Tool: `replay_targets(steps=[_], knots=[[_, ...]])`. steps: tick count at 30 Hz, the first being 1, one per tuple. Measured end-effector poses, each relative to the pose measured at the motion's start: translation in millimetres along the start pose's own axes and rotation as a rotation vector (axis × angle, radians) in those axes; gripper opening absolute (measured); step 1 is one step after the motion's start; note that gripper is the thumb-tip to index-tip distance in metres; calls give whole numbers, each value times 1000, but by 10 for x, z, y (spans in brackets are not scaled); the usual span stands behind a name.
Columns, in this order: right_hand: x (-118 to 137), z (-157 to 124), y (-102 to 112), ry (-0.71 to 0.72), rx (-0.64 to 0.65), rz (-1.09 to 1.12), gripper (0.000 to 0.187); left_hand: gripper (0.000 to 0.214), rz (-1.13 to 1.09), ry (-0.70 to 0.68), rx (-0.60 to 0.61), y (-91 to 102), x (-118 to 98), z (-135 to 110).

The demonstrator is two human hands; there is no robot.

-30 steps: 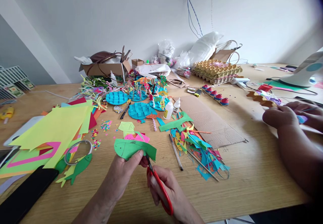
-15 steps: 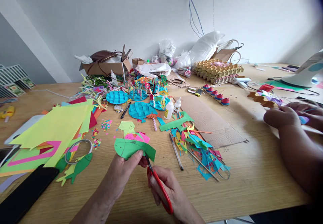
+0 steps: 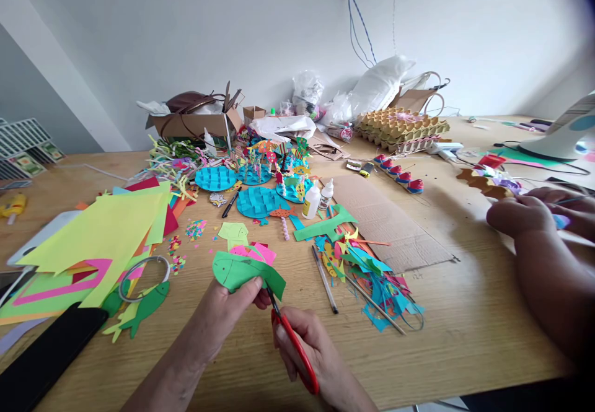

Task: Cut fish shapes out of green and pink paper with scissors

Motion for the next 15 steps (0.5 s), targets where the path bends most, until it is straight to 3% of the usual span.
replay_targets(steps=[9, 15], knots=[[-25, -6, 45, 19, -35, -102, 39, 14, 29, 18, 22, 27, 3, 12], [52, 18, 87, 14, -22, -152, 35, 16, -91, 23, 126, 256, -25, 7]])
Point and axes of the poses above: each hand's wrist, its own z-axis towards the middle knuckle, its own y-axis out of the back of the hand, x = y × z, the point moved 6 cm from there along z, towards the middle knuckle, and after that the axes turned 2 degrees about -y, right-handed, at the moved point
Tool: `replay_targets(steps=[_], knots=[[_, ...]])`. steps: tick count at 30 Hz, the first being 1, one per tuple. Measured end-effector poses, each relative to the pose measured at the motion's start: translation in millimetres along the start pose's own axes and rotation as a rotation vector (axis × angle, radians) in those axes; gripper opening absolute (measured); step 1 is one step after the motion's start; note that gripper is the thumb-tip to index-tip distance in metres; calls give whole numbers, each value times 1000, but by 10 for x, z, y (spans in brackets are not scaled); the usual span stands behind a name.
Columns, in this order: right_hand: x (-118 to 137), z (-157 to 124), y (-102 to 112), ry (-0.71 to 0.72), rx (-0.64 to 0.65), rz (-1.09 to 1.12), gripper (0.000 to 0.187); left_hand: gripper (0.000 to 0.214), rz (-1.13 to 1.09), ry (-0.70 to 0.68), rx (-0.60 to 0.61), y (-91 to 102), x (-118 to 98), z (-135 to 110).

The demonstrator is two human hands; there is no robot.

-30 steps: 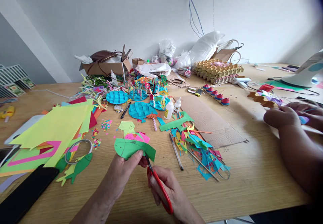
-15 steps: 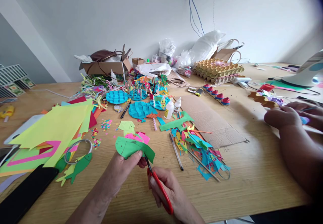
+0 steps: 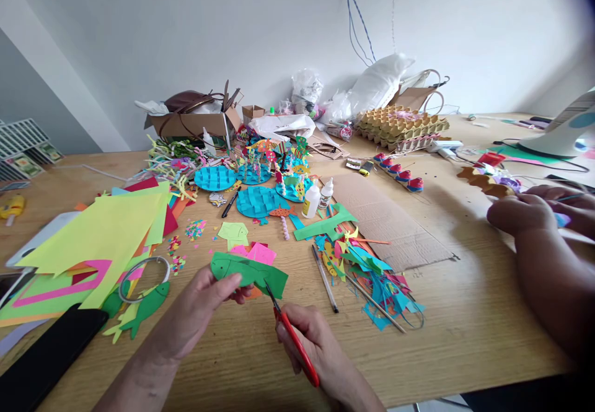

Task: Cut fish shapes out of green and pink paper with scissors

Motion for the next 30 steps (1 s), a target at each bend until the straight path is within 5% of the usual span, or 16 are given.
replay_targets(steps=[3, 7, 14, 20, 30], knots=[[101, 13, 15, 25, 17, -66, 34, 28, -81, 30, 50, 174, -94, -35], [205, 14, -8, 57, 73, -149, 32, 20, 269, 45, 105, 336, -285, 6], [287, 37, -51, 85, 151, -335, 32, 19, 836, 78, 501, 130, -485, 141], [289, 61, -87, 71, 150, -373, 32, 22, 920, 80, 639, 17, -532, 80], [333, 133, -236, 27, 163, -289, 37, 21, 828, -116, 550, 103, -593, 43]])
Point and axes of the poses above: each hand's wrist, its own z-axis towards the middle knuckle, its own y-axis out of the back of the hand, x = y × z, the point moved 6 cm from there along z, towards the middle knuckle, and after that the axes turned 2 degrees about -y, right-handed, at the moved point
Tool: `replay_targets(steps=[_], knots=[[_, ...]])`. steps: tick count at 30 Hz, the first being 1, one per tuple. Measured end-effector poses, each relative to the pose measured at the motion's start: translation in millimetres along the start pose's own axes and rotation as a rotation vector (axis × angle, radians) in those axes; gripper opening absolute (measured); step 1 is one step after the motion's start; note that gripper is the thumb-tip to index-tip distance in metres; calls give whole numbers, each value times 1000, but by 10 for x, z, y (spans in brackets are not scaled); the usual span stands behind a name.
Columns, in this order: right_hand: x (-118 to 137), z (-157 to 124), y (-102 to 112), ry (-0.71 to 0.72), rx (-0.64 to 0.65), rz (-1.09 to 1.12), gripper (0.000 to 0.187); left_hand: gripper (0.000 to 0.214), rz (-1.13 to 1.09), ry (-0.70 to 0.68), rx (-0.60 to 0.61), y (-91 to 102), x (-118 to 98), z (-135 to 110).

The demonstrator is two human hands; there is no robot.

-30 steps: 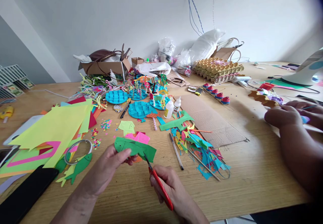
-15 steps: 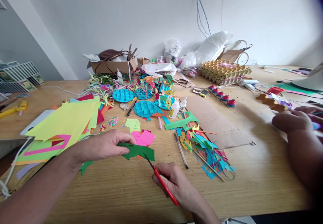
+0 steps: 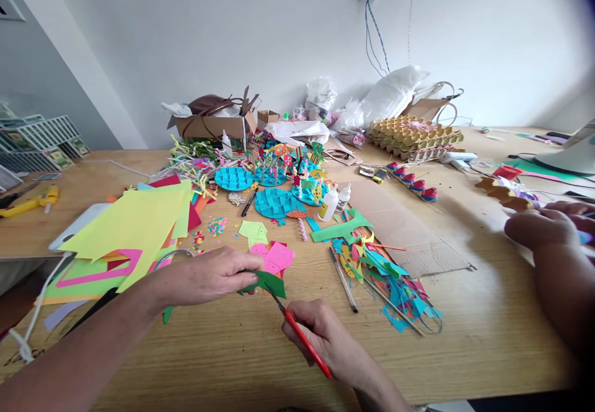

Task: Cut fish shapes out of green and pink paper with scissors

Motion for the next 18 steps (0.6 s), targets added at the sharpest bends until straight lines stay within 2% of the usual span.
replay_targets(steps=[2, 6, 9, 14, 18], knots=[[27, 19, -14, 2, 5, 19, 38, 22, -42, 10, 0, -1, 35, 0], [4, 44, -64, -21, 16, 110, 35, 20, -189, 137, -2, -65, 152, -25], [-52, 60, -104, -45, -2, 202, 34, 20, -330, 128, -47, -129, 198, -52], [-76, 97, -177, -42, -40, 306, 42, 22, -326, 100, -227, -188, 293, -104], [-91, 115, -247, -51, -78, 440, 49, 27, -403, 120, -352, -274, 335, -114]])
Point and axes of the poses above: each hand's wrist, its own z-axis towards the middle knuckle, its own y-axis out of the back of the hand, x = y × z, the point moved 6 cm from there along z, towards the middle knuckle, and after that the axes turned 2 degrees about -y, right-handed, at the moved point
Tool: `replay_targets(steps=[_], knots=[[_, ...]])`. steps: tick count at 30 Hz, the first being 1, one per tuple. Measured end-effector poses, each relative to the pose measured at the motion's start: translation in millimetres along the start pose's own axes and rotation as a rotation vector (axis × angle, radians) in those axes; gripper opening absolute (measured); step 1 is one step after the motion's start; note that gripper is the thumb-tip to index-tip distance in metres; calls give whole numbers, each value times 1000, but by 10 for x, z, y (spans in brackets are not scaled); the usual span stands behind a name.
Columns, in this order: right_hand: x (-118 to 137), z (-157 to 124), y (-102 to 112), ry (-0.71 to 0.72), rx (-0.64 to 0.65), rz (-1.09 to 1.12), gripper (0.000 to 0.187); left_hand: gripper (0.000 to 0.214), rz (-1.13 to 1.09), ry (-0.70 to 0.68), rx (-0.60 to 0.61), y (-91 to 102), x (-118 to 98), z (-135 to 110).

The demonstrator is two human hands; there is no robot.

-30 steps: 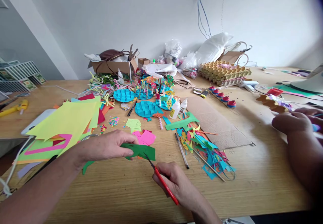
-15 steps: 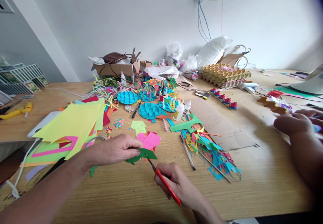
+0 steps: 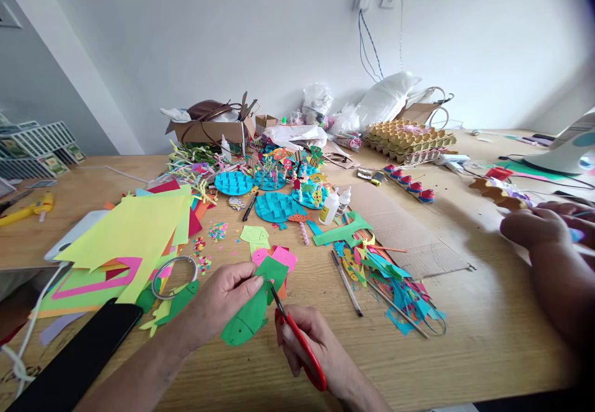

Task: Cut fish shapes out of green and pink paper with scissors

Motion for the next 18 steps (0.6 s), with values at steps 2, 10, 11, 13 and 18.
replay_targets(steps=[2, 10, 11, 13, 18], knots=[[-24, 3, -12, -6, -23, 43, 51, 27, -63, 12, -55, -38, 6, -5], [-51, -19, 45, -11, -41, 76, 53, 31, -136, 61, -173, -182, -23, 46], [-49, -26, 61, -3, -45, 69, 53, 31, -127, 56, -177, -204, -21, 57], [-42, -41, 86, 25, -49, 53, 52, 31, -121, 42, -182, -248, -18, 74], [-47, -61, 114, 49, -68, 56, 52, 29, -163, 50, -167, -347, -9, 97]])
Point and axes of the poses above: each hand's wrist, its own z-axis towards the middle knuckle, its own y-axis out of the back of the hand, x = y × z, the point moved 6 cm from there along z, towards the middle knuckle, and after that the axes turned 2 degrees about -y, right-handed, at the moved point
